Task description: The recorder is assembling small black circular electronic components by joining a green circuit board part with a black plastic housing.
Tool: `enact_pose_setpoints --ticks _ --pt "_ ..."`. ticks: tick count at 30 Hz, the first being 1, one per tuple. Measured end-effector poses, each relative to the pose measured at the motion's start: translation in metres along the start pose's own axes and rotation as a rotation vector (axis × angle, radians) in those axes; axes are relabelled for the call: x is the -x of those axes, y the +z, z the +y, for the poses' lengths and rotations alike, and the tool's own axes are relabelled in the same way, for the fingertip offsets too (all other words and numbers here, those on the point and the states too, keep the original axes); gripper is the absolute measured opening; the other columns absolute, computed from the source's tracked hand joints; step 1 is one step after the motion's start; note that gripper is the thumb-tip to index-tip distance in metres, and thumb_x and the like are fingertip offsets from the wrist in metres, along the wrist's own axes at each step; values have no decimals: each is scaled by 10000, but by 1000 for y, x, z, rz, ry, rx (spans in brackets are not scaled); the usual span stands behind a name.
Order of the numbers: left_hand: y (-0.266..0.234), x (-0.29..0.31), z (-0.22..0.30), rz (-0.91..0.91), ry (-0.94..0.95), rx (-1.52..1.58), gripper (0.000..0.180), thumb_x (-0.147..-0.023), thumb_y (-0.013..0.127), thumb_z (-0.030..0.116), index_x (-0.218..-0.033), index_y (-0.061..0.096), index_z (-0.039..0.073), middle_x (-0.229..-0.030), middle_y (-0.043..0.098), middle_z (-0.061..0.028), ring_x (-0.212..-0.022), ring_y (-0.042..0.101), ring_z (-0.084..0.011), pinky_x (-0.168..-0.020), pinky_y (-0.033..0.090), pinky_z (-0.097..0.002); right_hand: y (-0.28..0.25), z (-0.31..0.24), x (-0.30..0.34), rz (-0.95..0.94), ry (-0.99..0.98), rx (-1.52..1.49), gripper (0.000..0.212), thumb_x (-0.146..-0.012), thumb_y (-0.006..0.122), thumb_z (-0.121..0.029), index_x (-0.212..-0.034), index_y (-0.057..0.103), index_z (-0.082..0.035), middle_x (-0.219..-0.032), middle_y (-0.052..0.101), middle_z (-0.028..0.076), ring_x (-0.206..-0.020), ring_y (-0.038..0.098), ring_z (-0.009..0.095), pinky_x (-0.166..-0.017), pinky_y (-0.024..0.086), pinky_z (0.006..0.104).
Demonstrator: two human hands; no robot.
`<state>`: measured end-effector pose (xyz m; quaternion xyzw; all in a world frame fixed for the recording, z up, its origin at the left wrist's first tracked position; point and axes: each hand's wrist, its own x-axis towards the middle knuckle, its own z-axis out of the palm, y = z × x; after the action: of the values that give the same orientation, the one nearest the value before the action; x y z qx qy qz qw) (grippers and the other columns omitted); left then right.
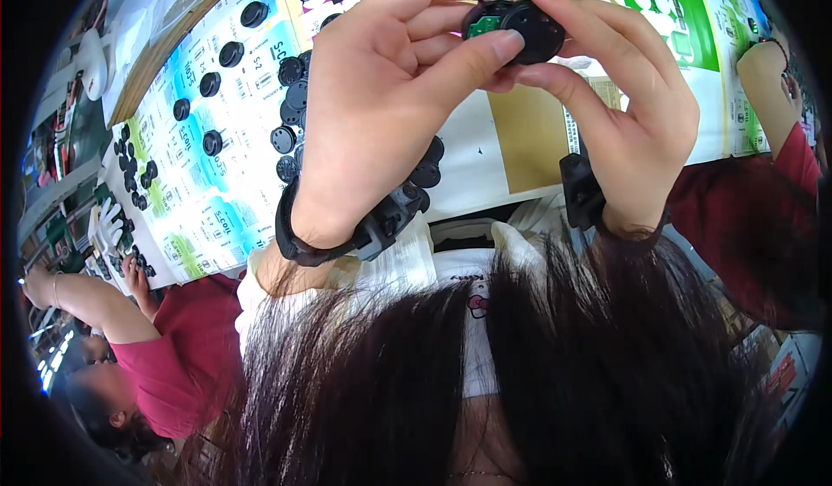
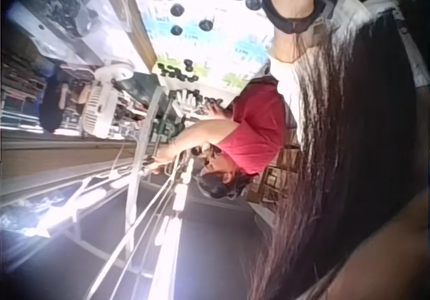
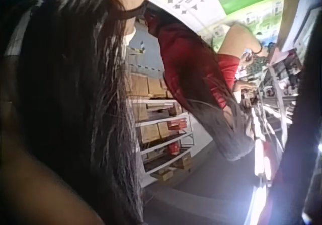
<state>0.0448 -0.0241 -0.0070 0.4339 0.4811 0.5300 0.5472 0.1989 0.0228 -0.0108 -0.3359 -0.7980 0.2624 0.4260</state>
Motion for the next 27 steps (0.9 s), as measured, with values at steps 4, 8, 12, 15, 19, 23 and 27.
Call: enact_pose_setpoints --ticks 4,8,12,15,19,23,27 --pt "-6 -1 3 -14 22 -32 360 -849 507 155 -1167 465 -8 -1052 565 -152 -953 571 -228 -792 482 -338 2 4 0 42 -110 74 401 -580 703 4 -974 628 -9 -902 587 78 -729 546 137 -629 448 221" --pt "-9 -5 7 -150 -21 70 411 -851 527 187 -1191 429 -24 -1080 547 -154 -986 557 -238 -810 485 -360 2 5 1 77 -160 53 416 -568 710 -1 -975 623 -5 -930 574 82 -765 541 148 -642 453 243" --pt "-15 -4 7 -200 -97 223 486 -817 583 204 -1212 410 -19 -1112 528 -150 -1002 548 -235 -811 487 -347 -7 -2 1 5 -144 82 429 -568 715 -19 -984 614 5 -944 569 94 -806 548 174 -681 459 260" --pt "-18 -4 4 -241 -111 252 525 -799 605 224 -1222 405 -12 -1110 531 -145 -1002 548 -233 -811 486 -338 -6 1 1 3 -225 62 439 -566 718 -35 -990 611 8 -947 567 101 -828 552 189 -698 459 267" --pt "-15 -4 4 -234 -129 274 547 -792 613 233 -1233 397 -7 -1113 531 -141 -1013 541 -230 -833 473 -336 -12 3 0 -20 -287 103 447 -558 723 -46 -988 615 6 -944 568 104 -843 555 199 -700 458 273" --pt "-15 -5 4 -264 -131 278 548 -793 613 237 -1234 398 -8 -1132 520 -141 -1031 529 -228 -860 455 -339 -11 3 2 14 -281 88 445 -553 726 -40 -983 620 2 -945 564 100 -844 558 197 -700 459 272" --pt "-16 -5 5 -263 -134 269 551 -792 613 248 -1232 402 -7 -1152 509 -136 -1048 519 -229 -876 444 -347 -8 5 3 34 -290 61 448 -548 727 -31 -983 623 -1 -951 558 95 -838 560 192 -702 460 268"
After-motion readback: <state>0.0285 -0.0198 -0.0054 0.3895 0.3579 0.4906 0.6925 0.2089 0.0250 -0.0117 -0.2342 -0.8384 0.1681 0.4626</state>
